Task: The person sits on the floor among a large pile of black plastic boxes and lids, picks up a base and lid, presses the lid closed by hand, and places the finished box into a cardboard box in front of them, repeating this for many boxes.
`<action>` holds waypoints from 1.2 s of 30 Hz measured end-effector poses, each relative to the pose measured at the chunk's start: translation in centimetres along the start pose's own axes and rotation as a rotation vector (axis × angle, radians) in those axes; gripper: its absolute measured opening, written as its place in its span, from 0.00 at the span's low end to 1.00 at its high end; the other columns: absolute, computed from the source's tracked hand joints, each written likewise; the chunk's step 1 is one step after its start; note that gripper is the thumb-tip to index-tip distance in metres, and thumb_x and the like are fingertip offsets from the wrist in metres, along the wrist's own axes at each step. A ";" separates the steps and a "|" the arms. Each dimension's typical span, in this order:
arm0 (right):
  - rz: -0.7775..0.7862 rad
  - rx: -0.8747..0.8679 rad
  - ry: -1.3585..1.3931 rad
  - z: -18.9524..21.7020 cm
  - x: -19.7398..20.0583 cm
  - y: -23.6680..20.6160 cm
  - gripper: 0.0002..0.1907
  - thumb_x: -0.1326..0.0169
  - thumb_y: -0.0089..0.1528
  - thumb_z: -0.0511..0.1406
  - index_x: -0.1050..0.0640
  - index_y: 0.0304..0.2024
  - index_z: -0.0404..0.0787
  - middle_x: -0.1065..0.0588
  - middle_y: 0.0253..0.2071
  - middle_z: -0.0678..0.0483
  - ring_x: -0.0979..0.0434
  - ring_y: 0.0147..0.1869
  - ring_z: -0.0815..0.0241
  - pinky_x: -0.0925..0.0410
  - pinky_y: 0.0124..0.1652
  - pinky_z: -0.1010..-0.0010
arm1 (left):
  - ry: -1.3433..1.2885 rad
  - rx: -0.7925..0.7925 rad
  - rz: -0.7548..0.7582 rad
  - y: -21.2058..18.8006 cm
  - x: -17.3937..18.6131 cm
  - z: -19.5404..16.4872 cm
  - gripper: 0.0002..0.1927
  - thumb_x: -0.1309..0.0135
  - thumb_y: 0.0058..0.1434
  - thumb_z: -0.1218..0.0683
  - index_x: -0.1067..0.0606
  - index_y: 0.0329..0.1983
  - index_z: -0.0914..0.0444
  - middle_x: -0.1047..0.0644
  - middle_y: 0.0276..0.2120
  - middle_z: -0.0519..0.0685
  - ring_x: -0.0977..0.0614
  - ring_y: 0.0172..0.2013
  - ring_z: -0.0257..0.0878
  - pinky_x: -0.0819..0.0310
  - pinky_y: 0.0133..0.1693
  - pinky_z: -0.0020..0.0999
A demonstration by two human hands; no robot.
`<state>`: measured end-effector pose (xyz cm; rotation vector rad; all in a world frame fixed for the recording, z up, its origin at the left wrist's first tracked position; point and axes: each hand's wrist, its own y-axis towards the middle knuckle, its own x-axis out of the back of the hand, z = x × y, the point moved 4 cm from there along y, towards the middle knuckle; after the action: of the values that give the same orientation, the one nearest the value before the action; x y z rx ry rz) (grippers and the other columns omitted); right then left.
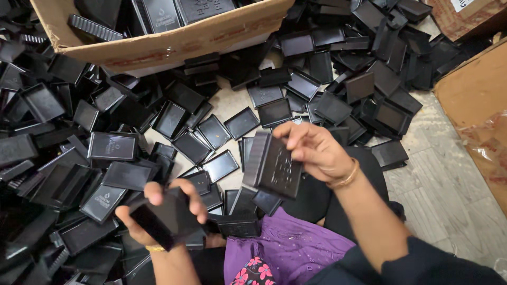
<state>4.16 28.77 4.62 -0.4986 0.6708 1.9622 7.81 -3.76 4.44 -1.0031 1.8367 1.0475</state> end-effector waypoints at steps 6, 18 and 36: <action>-0.572 -0.357 0.135 -13.2 5.5 1.4 0.11 0.52 0.68 0.30 0.23 0.51 0.34 0.24 0.48 0.49 0.23 0.52 0.57 0.28 0.53 0.60 | 0.179 -0.031 -0.971 -0.2 12.9 3.5 0.27 0.60 0.71 0.32 0.30 0.51 0.57 0.24 0.45 0.60 0.21 0.43 0.55 0.24 0.45 0.56; -0.308 -0.393 -0.823 -18.6 -1.8 -1.3 0.35 0.31 0.54 0.40 0.31 0.61 0.46 0.27 0.54 0.48 0.24 0.55 0.57 0.31 0.54 0.66 | 0.375 0.145 -0.834 -0.5 13.5 8.5 0.30 0.62 0.72 0.38 0.27 0.63 0.62 0.20 0.44 0.56 0.18 0.42 0.45 0.22 0.47 0.40; -0.351 -0.392 -0.698 -17.5 -3.0 -0.4 0.38 0.34 0.56 0.36 0.32 0.68 0.44 0.28 0.62 0.47 0.25 0.62 0.56 0.28 0.56 0.66 | 0.604 0.099 -0.861 0.2 14.4 9.6 0.30 0.63 0.74 0.38 0.31 0.67 0.62 0.20 0.41 0.47 0.19 0.38 0.34 0.22 0.42 0.31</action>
<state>7.00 15.67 -7.10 -0.1182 -0.2330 1.7614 4.37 1.40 -11.66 -1.9435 1.5632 0.1266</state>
